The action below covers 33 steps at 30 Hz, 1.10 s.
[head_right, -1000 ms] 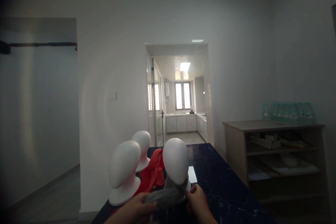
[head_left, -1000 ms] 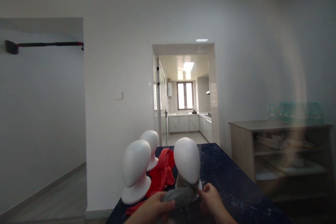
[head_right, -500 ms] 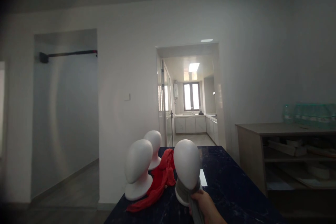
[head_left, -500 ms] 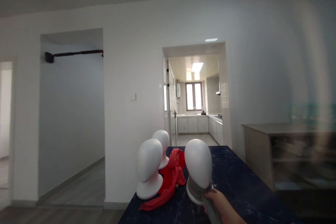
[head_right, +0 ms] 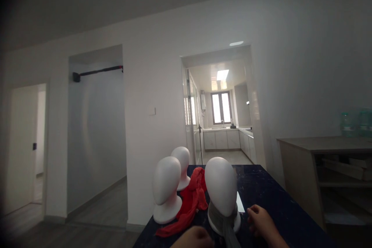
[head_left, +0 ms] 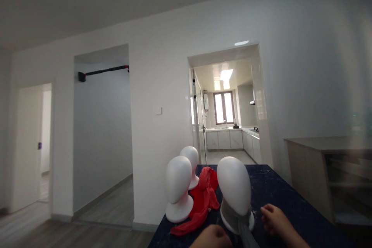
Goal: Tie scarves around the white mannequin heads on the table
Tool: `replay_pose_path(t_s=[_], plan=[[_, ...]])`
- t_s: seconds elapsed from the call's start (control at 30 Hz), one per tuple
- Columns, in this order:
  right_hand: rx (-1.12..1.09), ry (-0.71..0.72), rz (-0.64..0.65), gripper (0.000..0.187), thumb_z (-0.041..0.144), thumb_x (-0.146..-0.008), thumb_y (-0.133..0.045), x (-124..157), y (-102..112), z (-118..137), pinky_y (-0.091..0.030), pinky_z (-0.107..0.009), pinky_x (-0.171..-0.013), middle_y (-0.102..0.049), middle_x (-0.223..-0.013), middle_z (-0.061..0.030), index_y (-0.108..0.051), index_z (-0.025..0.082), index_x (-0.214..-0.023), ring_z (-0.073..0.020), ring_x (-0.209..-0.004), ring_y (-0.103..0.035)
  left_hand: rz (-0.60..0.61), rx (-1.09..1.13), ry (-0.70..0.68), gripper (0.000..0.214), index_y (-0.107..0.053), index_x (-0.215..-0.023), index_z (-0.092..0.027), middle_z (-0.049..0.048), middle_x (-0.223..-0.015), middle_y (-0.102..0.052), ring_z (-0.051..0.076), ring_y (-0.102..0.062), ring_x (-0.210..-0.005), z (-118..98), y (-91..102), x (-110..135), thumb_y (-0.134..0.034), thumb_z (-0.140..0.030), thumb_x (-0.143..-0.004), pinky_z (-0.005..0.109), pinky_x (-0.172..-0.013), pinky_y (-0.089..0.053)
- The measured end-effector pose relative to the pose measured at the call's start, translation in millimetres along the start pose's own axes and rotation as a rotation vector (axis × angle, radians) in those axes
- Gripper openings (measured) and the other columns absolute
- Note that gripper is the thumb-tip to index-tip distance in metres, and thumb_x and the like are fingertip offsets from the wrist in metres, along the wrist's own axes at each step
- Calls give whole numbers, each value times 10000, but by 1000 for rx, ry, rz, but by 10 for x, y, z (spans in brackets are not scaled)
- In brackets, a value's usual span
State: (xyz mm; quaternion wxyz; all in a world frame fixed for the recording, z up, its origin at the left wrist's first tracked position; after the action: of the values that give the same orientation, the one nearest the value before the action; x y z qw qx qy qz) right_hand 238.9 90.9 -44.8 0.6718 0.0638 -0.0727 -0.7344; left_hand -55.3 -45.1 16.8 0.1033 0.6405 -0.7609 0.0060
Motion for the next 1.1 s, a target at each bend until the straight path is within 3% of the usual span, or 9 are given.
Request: replay_pose_path(t_s=[0.03, 0.07, 0.13, 0.17, 0.23, 0.3, 0.4, 0.6, 1.1], plan=[[22, 59, -79, 384, 633, -699, -562, -24, 48, -2, -392, -302, -416, -657, -578, -36, -602, 258, -765, -233, -449, -639, -57, -25, -14, 305, -678, -867, -210, 51, -740, -706, 262, -697, -738, -71, 61, -202, -817, -468, -787, 425, -757, -569], [59, 121, -152, 392, 643, -723, -532, -26, 77, -1, -420, -319, -447, -663, -578, -40, -612, 261, -758, -245, -486, -656, -205, -55, -94, 296, -647, -848, -210, 40, -726, -688, 243, -675, -689, -140, 132, -387, -784, -466, -789, 408, -741, -552], [154, 253, -243, 404, 650, -761, -512, 23, 80, 11, -497, -350, -562, -723, -646, -61, -633, 265, -750, -276, -620, -715, -449, -59, -286, 259, -622, -882, -206, 71, -831, -710, 242, -678, -769, -196, 213, -679, -650, -462, -858, 386, -790, -535], [198, 322, -251, 400, 643, -780, -515, 65, 59, 24, -520, -353, -631, -752, -697, -66, -641, 265, -752, -281, -688, -733, -550, -63, -361, 254, -616, -901, -203, 92, -892, -716, 252, -683, -833, -173, 229, -780, -584, -454, -886, 384, -827, -529], [270, 437, -209, 388, 620, -828, -506, 163, -1, 61, -515, -341, -698, -768, -742, -53, -644, 264, -760, -265, -739, -730, -637, -82, -424, 235, -622, -933, -191, 129, -986, -714, 277, -686, -956, -49, 216, -918, -525, -399, -886, 386, -912, -517], [323, 493, -158, 381, 589, -879, -479, 257, -50, 112, -485, -328, -688, -744, -712, -29, -636, 261, -769, -240, -698, -698, -621, -122, -449, 240, -643, -988, -172, 150, -1054, -709, 288, -684, -1032, 89, 182, -975, -514, -320, -851, 388, -973, -506], [347, 490, -180, 361, 542, -915, -466, 361, -72, 217, -455, -317, -685, -732, -720, -21, -626, 250, -775, -228, -705, -681, -563, -175, -519, 352, -658, -1110, -156, 165, -1170, -705, 291, -669, -1126, 183, 172, -963, -507, -243, -804, 399, -1045, -487], [374, 479, -129, 296, 442, -936, -470, 449, -155, 344, -400, -305, -658, -711, -701, -10, -611, 236, -777, -201, -685, -646, -492, 0, -342, 432, -637, -1125, -148, 194, -1244, -722, 313, -676, -1213, 235, 236, -1033, -578, -259, -711, 408, -1087, -503], [283, 465, -147, 290, 456, -901, -523, 496, -115, 380, -433, -316, -674, -711, -682, -8, -631, 243, -737, -207, -681, -650, -456, 20, -371, 523, -655, -1220, -99, 235, -1349, -699, 351, -659, -1293, 218, 195, -982, -655, -262, -723, 454, -1146, -482]])
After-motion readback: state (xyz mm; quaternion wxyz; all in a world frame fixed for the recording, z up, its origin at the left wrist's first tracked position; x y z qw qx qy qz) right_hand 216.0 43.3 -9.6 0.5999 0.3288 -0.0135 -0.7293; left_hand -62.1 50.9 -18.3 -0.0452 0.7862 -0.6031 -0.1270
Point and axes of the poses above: each hand's wrist, its own x-axis away from the middle knuckle, its own y-axis out of the back of the hand, z = x × y, the point moved 3 cm from there along -x, towards the middle knuckle
